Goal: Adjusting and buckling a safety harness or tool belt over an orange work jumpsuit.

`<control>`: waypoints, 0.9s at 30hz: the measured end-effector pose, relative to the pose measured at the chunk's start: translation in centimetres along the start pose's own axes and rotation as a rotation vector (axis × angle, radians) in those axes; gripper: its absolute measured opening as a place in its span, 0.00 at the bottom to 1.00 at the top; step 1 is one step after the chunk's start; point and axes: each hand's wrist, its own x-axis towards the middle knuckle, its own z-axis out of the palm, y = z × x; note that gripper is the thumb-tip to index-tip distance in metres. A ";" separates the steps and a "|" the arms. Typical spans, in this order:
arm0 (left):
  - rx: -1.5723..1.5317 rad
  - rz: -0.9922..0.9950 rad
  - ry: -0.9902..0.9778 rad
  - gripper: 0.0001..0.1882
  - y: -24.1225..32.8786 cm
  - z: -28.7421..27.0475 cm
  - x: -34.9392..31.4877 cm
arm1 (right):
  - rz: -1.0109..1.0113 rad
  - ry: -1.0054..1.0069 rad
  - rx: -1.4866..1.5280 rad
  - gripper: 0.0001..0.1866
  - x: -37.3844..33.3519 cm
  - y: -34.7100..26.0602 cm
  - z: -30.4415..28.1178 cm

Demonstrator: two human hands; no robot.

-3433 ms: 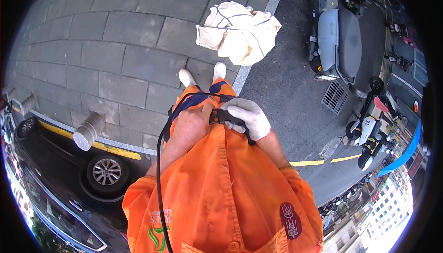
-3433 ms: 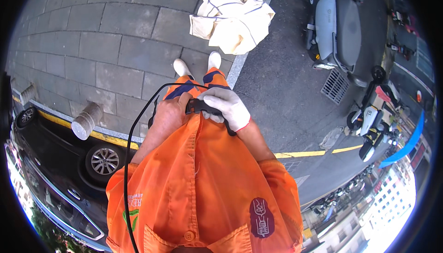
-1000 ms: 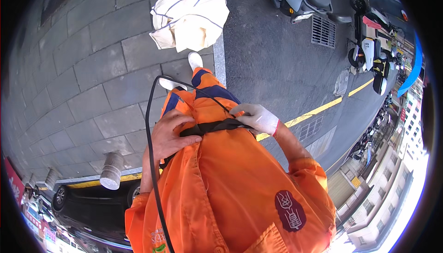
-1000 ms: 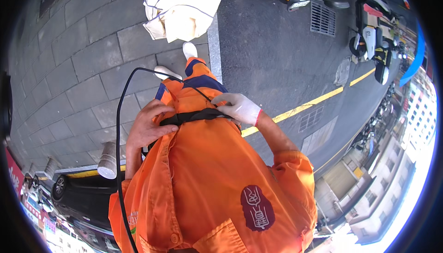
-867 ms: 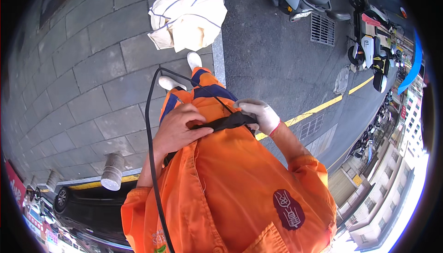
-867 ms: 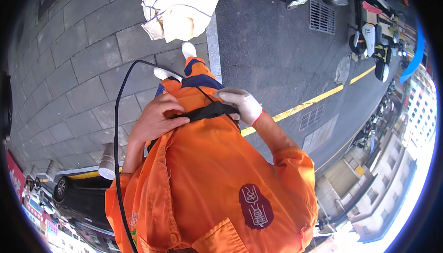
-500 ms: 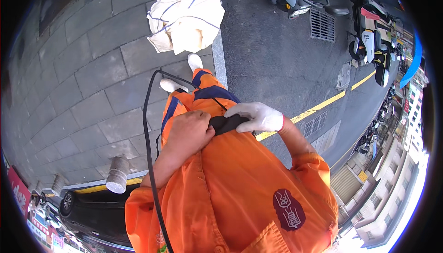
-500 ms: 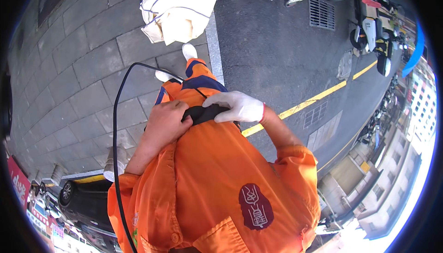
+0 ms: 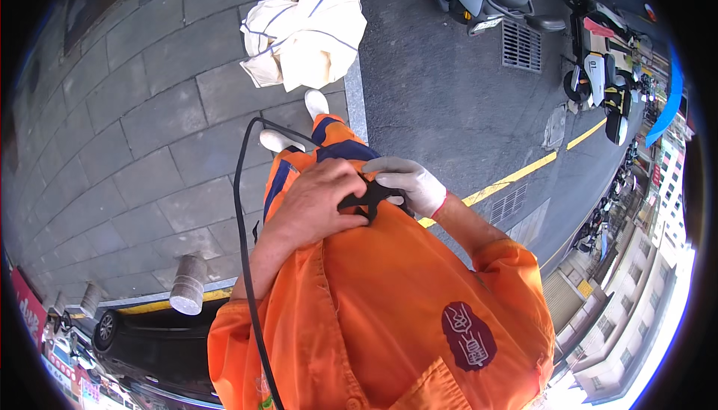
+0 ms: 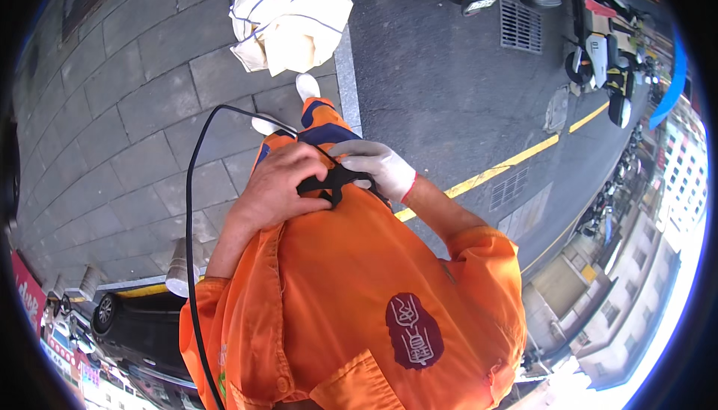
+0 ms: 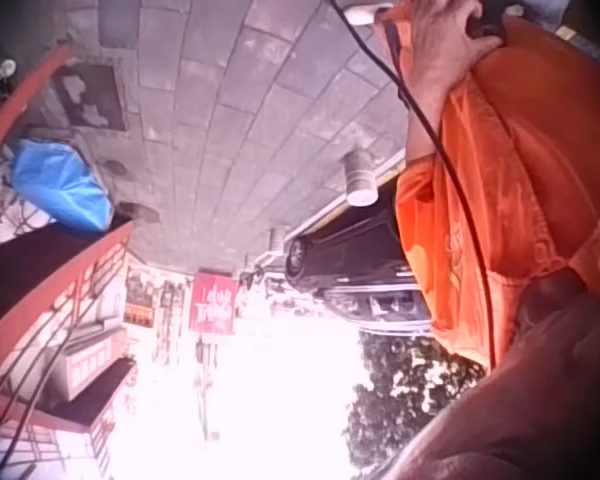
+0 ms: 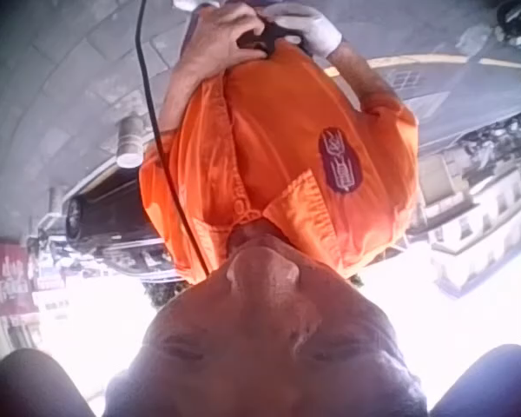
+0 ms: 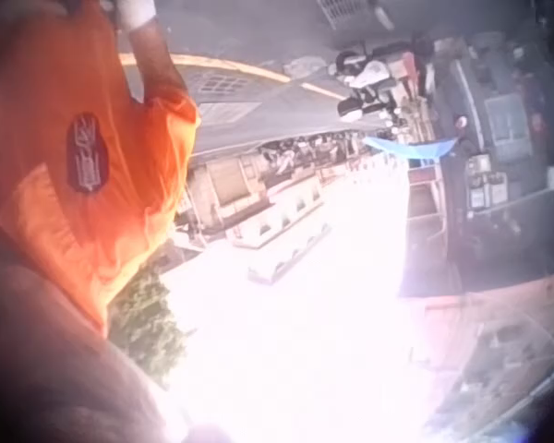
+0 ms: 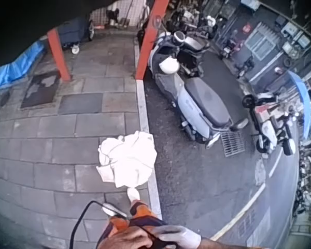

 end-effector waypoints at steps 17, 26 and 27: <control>0.312 -0.200 0.648 0.06 -3.3 -4.3 -0.9 | -0.142 0.020 -0.486 0.22 0.3 -1.3 0.0; -0.846 -1.010 0.959 0.31 -9.4 12.5 -17.9 | -0.221 0.318 -0.574 0.16 -1.5 0.2 -3.6; -1.006 -1.070 1.162 0.32 -9.6 15.0 -19.0 | -0.206 0.252 -0.544 0.15 -1.5 0.6 -4.3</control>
